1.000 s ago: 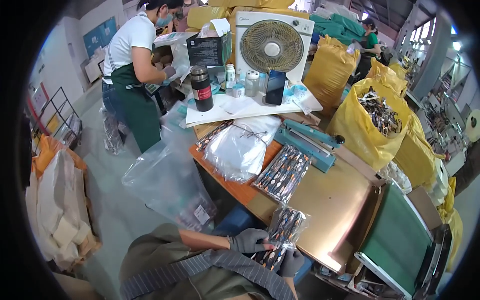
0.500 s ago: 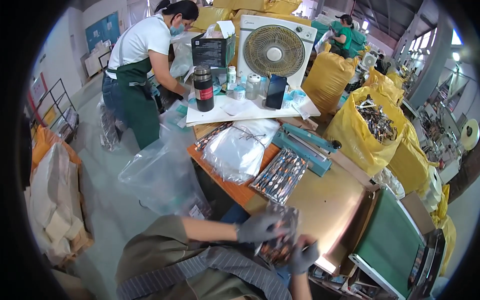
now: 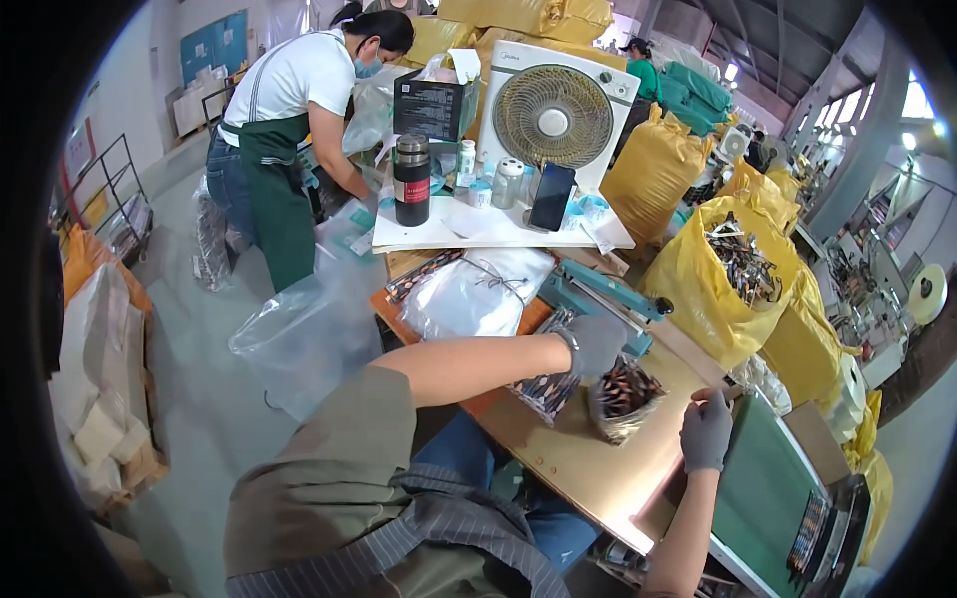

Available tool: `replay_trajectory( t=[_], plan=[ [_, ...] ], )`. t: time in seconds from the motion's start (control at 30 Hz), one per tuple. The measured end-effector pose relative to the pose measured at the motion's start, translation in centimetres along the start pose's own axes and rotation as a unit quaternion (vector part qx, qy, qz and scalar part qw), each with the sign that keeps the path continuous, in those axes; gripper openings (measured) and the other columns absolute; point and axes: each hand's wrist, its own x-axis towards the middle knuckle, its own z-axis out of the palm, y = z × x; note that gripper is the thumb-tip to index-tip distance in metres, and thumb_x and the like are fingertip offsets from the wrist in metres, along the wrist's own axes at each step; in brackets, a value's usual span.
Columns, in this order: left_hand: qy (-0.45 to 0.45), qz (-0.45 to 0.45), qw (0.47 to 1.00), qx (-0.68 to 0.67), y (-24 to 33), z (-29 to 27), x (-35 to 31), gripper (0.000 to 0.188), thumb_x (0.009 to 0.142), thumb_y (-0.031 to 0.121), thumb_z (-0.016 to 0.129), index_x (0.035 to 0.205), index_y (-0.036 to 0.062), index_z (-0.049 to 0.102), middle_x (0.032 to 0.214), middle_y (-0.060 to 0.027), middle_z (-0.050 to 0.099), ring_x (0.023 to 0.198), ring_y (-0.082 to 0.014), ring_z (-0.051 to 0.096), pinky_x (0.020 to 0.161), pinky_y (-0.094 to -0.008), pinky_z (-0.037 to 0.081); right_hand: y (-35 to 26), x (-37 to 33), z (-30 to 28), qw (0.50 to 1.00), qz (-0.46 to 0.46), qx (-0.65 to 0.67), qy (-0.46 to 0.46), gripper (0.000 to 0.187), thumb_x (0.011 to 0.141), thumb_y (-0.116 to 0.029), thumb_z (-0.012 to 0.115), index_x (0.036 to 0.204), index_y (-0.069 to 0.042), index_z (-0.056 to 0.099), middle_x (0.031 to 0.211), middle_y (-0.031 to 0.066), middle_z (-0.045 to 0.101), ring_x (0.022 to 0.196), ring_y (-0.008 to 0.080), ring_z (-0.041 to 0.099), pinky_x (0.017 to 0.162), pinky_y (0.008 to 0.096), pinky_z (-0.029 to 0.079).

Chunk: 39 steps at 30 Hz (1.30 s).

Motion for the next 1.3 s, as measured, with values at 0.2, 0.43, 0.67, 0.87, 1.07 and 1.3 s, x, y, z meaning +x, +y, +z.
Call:
replay_trajectory(
  t=[0.2,0.43,0.67,0.87,1.07,1.3],
  plan=[
    [-0.003,-0.023,0.995,-0.096,3.1,0.1,0.9,0.018,0.071,0.016,0.06,0.079,0.0009,0.067,0.079,-0.0202,0.065,0.08,-0.0355,0.063,0.072,-0.0408,0.051,-4.9,-0.5,2.5,0.974,-0.028,0.206,-0.093,0.031,0.082,-0.016,0.065,0.107,-0.002,0.054,0.065,0.0014,0.052,0.063,0.0115,0.052,0.061,0.0245,0.043],
    [-0.078,0.05,0.996,-0.007,3.0,-1.8,0.1,0.016,0.074,0.016,0.058,0.075,0.003,0.067,0.074,-0.0186,0.064,0.072,-0.0334,0.064,0.065,-0.0406,0.051,-1.0,0.0,2.6,0.967,0.079,0.191,-0.15,0.007,0.083,-0.004,0.057,0.084,0.001,0.06,0.059,0.0036,0.056,0.051,0.0076,0.05,0.047,0.0234,0.041],
    [-0.107,0.05,0.99,0.073,1.9,-2.7,0.9,0.016,0.071,0.015,0.059,0.076,0.0016,0.067,0.076,-0.0177,0.065,0.072,-0.0322,0.065,0.061,-0.0384,0.051,-0.5,-0.6,-0.7,0.948,0.124,0.284,-0.067,0.005,0.081,-0.004,0.058,0.08,0.001,0.06,0.054,0.0025,0.053,0.046,0.0087,0.052,0.041,0.0229,0.04],
    [-0.035,0.025,0.998,-0.042,0.9,-1.9,0.8,0.016,0.069,0.014,0.059,0.072,0.0002,0.066,0.077,-0.0191,0.065,0.071,-0.0343,0.064,0.064,-0.0406,0.051,0.7,0.1,-1.6,0.969,0.109,0.205,-0.085,0.003,0.08,-0.002,0.058,0.081,0.0,0.06,0.057,0.0021,0.054,0.048,0.0091,0.052,0.043,0.0212,0.041],
    [0.016,0.037,0.997,-0.065,0.0,0.1,0.9,0.016,0.069,0.014,0.057,0.07,-0.0004,0.064,0.072,-0.0217,0.062,0.07,-0.0378,0.062,0.065,-0.0437,0.05,1.0,0.0,-2.1,0.944,0.187,0.223,-0.157,0.003,0.079,0.0,0.058,0.077,0.001,0.056,0.059,0.0041,0.056,0.049,0.0104,0.056,0.044,0.0231,0.046],
    [0.002,0.012,0.988,-0.153,0.8,-2.0,-0.9,0.013,0.07,0.012,0.054,0.072,0.0017,0.062,0.072,-0.0217,0.061,0.071,-0.038,0.06,0.066,-0.0454,0.047,2.0,0.1,-1.8,0.939,0.137,0.29,-0.123,0.002,0.076,0.0,0.057,0.076,0.002,0.056,0.058,0.0076,0.056,0.047,0.0116,0.055,0.043,0.0236,0.046]
  ],
)
